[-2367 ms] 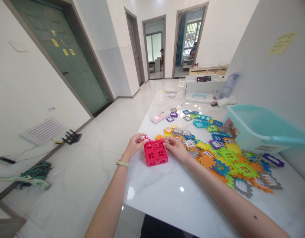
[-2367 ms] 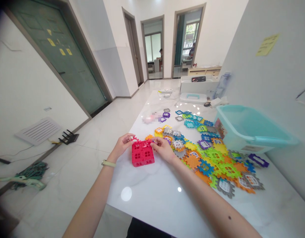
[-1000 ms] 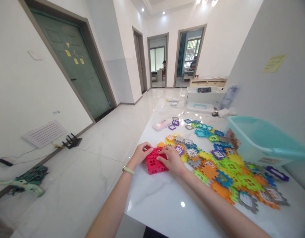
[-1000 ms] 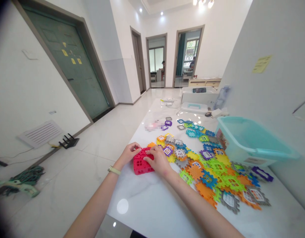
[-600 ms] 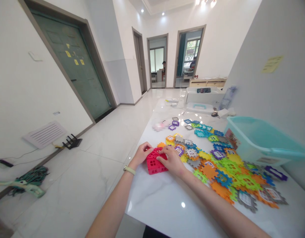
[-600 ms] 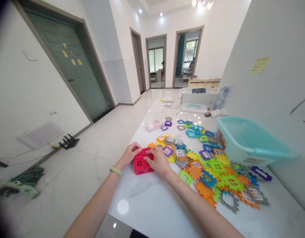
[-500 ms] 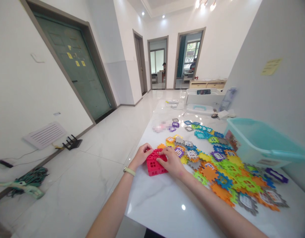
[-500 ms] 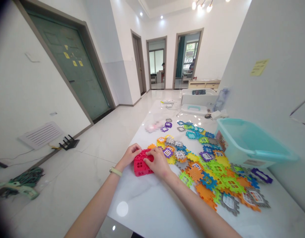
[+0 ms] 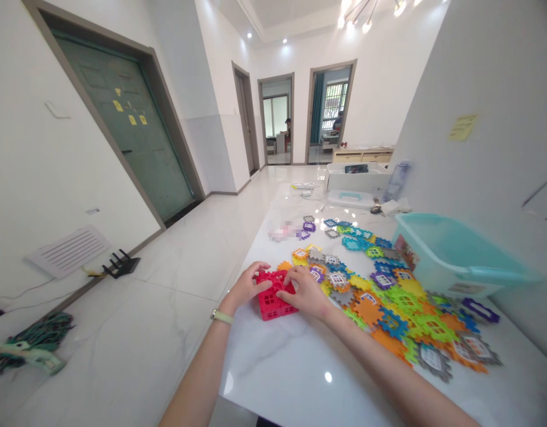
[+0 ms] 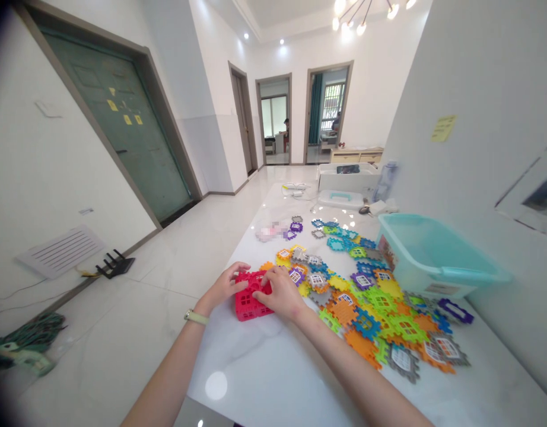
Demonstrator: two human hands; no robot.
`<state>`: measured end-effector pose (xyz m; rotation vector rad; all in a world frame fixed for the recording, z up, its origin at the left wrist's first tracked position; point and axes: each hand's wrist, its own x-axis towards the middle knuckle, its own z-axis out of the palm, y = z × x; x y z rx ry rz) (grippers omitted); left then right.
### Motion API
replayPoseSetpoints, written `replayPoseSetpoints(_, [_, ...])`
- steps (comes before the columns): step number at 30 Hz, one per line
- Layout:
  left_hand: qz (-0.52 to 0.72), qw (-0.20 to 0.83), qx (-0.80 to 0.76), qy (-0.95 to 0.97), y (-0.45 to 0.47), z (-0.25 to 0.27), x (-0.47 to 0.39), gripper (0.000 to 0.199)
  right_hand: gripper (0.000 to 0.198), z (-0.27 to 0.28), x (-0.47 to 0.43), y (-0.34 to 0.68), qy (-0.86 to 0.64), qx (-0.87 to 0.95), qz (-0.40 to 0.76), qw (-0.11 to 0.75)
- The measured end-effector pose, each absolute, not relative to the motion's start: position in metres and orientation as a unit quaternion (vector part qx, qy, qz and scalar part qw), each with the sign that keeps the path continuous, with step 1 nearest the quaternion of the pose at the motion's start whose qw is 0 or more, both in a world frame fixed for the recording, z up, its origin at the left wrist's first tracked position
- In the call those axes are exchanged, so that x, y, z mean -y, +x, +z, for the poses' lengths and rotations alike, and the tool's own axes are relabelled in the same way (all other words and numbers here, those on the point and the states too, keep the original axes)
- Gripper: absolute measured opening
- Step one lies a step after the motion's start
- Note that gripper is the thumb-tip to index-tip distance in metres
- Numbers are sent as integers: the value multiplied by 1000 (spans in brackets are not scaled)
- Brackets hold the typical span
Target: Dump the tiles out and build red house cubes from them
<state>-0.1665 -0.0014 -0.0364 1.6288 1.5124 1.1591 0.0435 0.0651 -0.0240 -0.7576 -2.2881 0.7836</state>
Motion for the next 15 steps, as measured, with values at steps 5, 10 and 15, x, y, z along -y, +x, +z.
replayPoseSetpoints(5, [288,194,-606,715,-146,-18,16,97,14,-23,-70,50,-269,857,299,322])
replayPoseSetpoints(10, [141,125,-637,748,-118,-3,12,124,13,1,-90,79,-309,797,340,393])
replayPoseSetpoints(15, [58,114,-608,784,-122,6,9,88,19,12,-98,142,-363,774,337,393])
